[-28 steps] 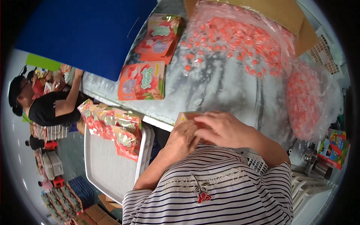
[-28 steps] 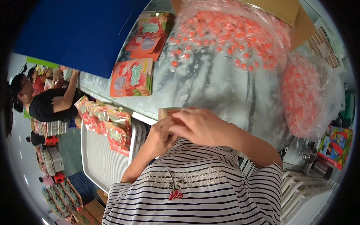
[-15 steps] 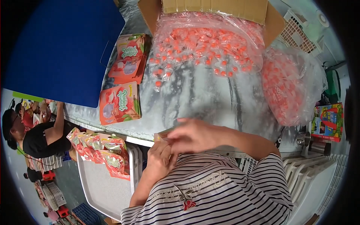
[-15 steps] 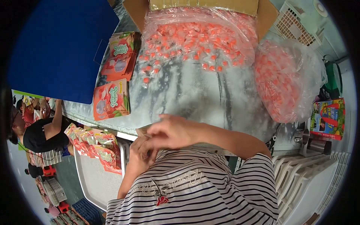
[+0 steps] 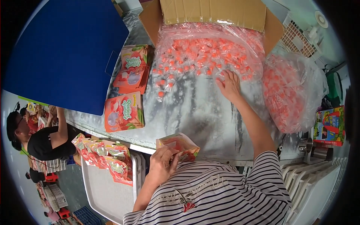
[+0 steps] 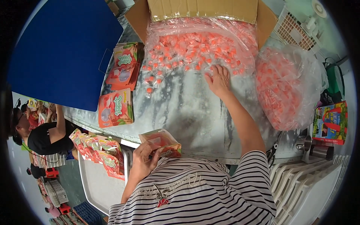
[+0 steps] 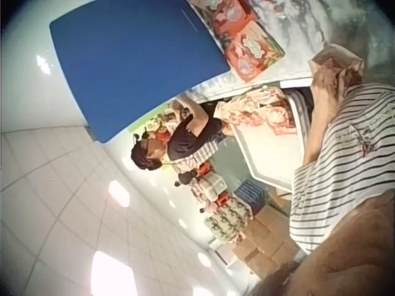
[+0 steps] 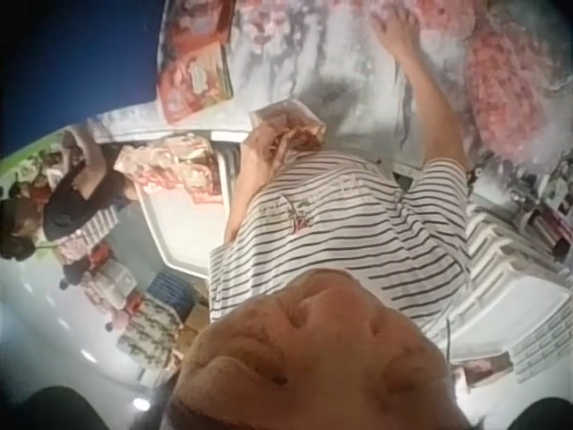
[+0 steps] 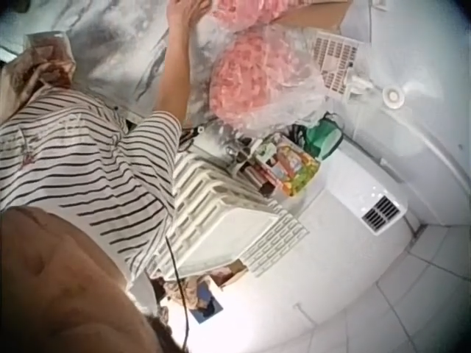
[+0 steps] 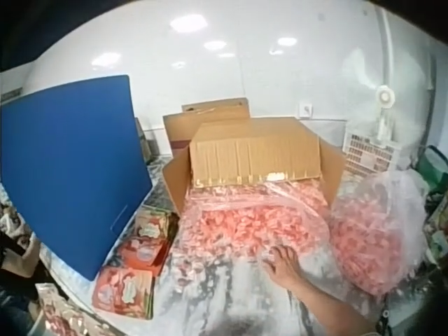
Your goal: Taking individual small candies from a large bulk box and placing them into retail packaging bags.
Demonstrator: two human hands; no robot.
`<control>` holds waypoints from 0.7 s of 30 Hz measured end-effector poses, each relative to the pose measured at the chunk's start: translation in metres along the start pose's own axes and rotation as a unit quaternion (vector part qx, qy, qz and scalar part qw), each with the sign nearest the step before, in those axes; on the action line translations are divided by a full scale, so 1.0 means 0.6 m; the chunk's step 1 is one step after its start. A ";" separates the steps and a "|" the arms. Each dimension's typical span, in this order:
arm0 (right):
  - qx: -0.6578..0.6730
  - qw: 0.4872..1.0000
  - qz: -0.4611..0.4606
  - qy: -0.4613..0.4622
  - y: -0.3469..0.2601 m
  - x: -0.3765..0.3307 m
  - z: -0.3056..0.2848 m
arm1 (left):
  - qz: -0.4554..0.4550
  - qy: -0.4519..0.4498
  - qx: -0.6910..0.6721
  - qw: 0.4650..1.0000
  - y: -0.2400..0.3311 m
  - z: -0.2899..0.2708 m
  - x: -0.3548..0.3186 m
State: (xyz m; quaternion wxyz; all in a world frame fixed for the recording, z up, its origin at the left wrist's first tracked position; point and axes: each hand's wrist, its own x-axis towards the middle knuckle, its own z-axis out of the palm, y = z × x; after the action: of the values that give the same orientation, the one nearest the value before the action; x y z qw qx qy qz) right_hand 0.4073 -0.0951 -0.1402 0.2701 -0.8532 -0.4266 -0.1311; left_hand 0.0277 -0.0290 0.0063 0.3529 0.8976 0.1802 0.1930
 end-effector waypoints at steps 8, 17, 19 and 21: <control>0.090 0.989 0.083 -0.079 -0.030 0.018 -0.008 | -0.037 0.004 -0.006 0.999 0.006 0.000 0.011; -0.044 0.983 0.176 -0.030 -0.023 0.111 0.029 | -0.040 0.005 -0.001 0.999 0.004 0.006 0.010; -0.062 0.980 0.189 -0.027 -0.018 0.105 0.030 | -0.032 0.010 0.002 0.999 0.006 0.008 0.013; -0.080 0.987 0.136 0.004 0.003 0.094 0.039 | -0.024 0.012 0.002 1.000 0.006 0.010 0.014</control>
State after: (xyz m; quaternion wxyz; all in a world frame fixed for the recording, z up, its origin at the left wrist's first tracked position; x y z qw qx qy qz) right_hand 0.4424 -0.0455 -0.1342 0.2177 -0.9217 -0.2935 -0.1300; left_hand 0.0386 -0.0308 0.0066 0.3531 0.8915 0.2068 0.1945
